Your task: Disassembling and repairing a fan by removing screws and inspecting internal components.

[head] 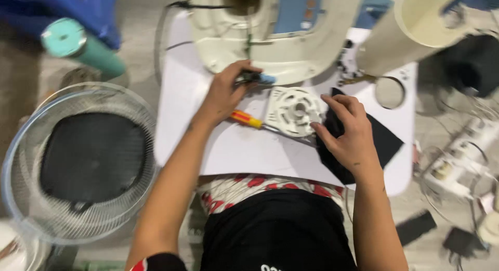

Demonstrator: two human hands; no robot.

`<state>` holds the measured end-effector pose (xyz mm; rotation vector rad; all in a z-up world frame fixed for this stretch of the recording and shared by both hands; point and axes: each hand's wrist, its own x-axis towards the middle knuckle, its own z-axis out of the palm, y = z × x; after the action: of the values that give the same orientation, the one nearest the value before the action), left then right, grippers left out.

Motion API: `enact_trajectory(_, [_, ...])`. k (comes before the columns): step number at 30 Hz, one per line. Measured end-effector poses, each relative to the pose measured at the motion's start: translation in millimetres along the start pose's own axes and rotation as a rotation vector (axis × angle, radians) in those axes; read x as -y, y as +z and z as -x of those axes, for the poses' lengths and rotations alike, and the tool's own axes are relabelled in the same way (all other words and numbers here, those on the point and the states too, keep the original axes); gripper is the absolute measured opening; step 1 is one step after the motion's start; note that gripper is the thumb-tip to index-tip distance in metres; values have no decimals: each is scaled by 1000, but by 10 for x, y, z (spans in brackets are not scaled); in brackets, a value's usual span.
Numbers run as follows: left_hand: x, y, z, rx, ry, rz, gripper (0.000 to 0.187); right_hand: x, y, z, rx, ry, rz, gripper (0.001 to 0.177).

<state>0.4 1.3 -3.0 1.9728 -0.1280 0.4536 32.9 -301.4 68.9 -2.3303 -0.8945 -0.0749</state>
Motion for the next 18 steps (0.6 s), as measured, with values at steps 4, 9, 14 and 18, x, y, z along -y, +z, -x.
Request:
enact_trajectory(4, [28,28,-3,-33,72,72,30,168,258,-124,115,-33,122,36])
enact_trajectory(9, [-130,-46,5,-24,14,45,26,685,78,-273,141,-64,226,35])
enact_trajectory(14, [-222,-74,-2,-12,4,61,28,914,200,-374,71,-180,326,43])
enact_trajectory(18, [-398,-189,45,12,26,112,29,1522,592,-532,90,-450,54,60])
